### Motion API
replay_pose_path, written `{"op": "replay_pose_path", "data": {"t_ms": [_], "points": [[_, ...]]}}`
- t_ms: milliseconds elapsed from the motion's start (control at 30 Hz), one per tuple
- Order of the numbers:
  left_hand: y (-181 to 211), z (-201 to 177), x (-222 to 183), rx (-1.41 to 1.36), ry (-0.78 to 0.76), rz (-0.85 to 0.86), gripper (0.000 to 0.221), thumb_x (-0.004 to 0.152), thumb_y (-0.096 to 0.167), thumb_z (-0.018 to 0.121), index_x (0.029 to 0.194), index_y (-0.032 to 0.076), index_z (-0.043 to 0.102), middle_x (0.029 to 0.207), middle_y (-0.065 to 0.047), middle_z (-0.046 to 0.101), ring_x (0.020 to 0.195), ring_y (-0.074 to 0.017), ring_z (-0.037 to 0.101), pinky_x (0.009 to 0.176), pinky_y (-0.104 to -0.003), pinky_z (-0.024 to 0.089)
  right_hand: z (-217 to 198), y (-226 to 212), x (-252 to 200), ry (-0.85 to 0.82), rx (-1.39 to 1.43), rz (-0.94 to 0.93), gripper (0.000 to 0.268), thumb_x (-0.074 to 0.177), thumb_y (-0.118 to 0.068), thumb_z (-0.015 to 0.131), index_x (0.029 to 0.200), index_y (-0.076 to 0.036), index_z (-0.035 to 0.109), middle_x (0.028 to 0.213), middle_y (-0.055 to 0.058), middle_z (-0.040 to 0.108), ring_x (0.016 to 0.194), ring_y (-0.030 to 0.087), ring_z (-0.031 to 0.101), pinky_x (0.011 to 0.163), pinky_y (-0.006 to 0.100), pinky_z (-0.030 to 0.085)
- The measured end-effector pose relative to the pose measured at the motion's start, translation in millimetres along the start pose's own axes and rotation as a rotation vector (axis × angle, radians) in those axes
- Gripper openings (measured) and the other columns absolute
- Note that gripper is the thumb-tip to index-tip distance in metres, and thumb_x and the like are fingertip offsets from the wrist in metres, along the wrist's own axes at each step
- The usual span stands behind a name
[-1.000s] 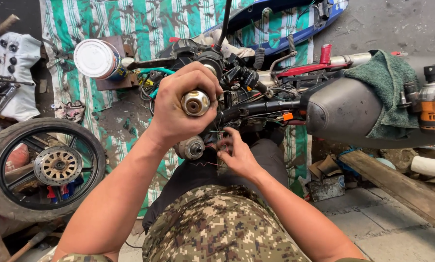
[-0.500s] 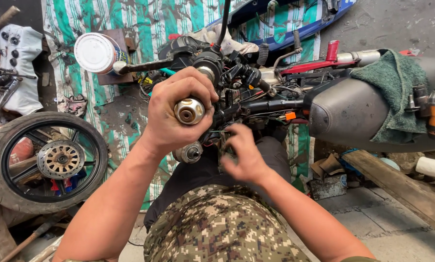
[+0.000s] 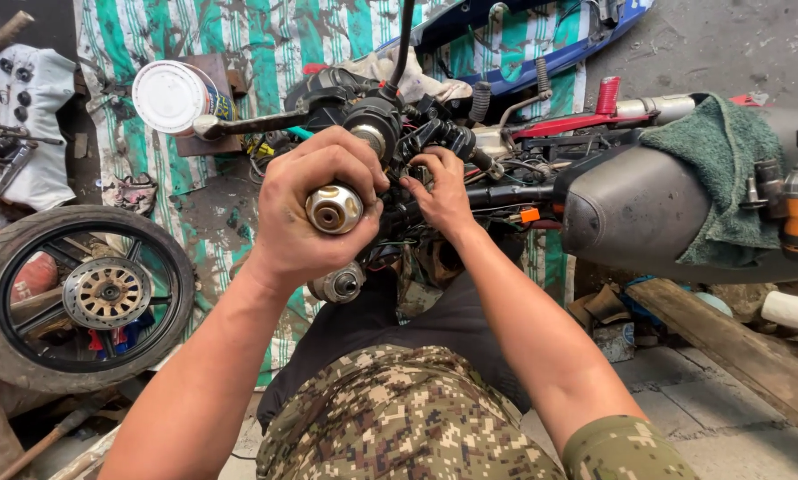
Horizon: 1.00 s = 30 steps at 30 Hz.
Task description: Detaching the front fork and handlebar assembly from a motorcycle frame while managing electrical wiring.
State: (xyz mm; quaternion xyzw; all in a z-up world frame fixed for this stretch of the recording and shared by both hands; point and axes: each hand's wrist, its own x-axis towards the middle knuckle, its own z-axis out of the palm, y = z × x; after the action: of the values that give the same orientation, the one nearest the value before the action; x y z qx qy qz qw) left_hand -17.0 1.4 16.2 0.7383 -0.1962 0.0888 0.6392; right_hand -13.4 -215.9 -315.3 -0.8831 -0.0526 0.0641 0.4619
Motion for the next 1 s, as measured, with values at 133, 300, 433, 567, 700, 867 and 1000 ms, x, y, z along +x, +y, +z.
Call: {"op": "replay_pose_path", "data": {"t_ms": [133, 300, 433, 567, 700, 867, 1000], "points": [[1.3, 2.9, 0.3, -0.003, 0.010, -0.002, 0.024, 0.079, -0.012, 0.075, 0.083, 0.010, 0.067, 0.092, -0.008, 0.073, 0.089, -0.0293, 0.077, 0.086, -0.043, 0.061, -2.2, -18.6, 15.0, -0.062, 0.140, -0.117, 0.019, 0.107, -0.030, 0.079, 0.124, -0.022, 0.076, 0.103, 0.008, 0.075, 0.105, 0.035, 0.073, 0.095, 0.047, 0.058], [0.9, 4.8, -0.6, 0.005, 0.004, -0.022, 0.024, 0.079, -0.011, 0.075, 0.083, 0.011, 0.068, 0.092, -0.008, 0.073, 0.088, -0.0306, 0.076, 0.089, -0.045, 0.062, -8.3, -45.8, 24.5, -0.068, 0.092, -0.073, 0.010, 0.106, -0.024, 0.070, 0.108, -0.027, 0.079, 0.074, 0.005, 0.069, 0.077, 0.033, 0.074, 0.070, 0.043, 0.059], [2.9, 5.6, 0.9, -0.015, -0.009, -0.014, 0.024, 0.080, -0.012, 0.075, 0.083, 0.012, 0.068, 0.091, -0.008, 0.073, 0.085, -0.0296, 0.075, 0.090, -0.046, 0.062, -43.5, -95.4, 51.9, -0.344, -0.221, 0.108, 0.010, 0.091, -0.022, 0.071, 0.089, -0.020, 0.081, 0.070, 0.006, 0.075, 0.075, 0.038, 0.078, 0.067, 0.049, 0.063], [2.9, 1.5, 0.1, -0.002, -0.009, -0.032, 0.023, 0.082, -0.011, 0.076, 0.084, 0.011, 0.068, 0.092, -0.008, 0.073, 0.088, -0.0307, 0.076, 0.093, -0.047, 0.062, -63.2, -125.2, 32.7, -0.278, 0.065, 0.046, 0.030, 0.095, 0.000, 0.057, 0.119, -0.003, 0.074, 0.088, 0.032, 0.075, 0.092, 0.059, 0.074, 0.077, 0.066, 0.061], [5.7, 4.3, 0.3, -0.006, -0.029, -0.040, 0.023, 0.082, -0.011, 0.075, 0.083, 0.011, 0.068, 0.090, -0.008, 0.073, 0.084, -0.0302, 0.075, 0.098, -0.049, 0.062, -70.6, -126.5, 19.2, -0.203, 0.112, -0.008, 0.022, 0.098, -0.003, 0.068, 0.112, -0.012, 0.083, 0.082, 0.019, 0.079, 0.097, 0.049, 0.077, 0.076, 0.054, 0.063], [8.3, 4.1, 3.4, -0.047, -0.071, -0.060, 0.022, 0.079, -0.009, 0.076, 0.082, 0.012, 0.070, 0.089, -0.006, 0.073, 0.081, -0.0262, 0.074, 0.094, -0.050, 0.063, -62.0, -99.9, 67.3, -0.531, -0.206, 0.079, 0.020, 0.087, -0.008, 0.060, 0.079, -0.002, 0.077, 0.070, 0.023, 0.072, 0.077, 0.047, 0.074, 0.067, 0.057, 0.055], [4.8, 1.1, 4.3, -0.052, -0.075, -0.054, 0.022, 0.080, -0.009, 0.076, 0.083, 0.013, 0.071, 0.090, -0.006, 0.073, 0.082, -0.0262, 0.074, 0.094, -0.049, 0.064, -61.7, -112.7, 78.4, -0.570, -0.168, 0.110, 0.019, 0.087, -0.012, 0.064, 0.076, -0.003, 0.076, 0.066, 0.020, 0.071, 0.071, 0.043, 0.074, 0.064, 0.054, 0.055]]}}
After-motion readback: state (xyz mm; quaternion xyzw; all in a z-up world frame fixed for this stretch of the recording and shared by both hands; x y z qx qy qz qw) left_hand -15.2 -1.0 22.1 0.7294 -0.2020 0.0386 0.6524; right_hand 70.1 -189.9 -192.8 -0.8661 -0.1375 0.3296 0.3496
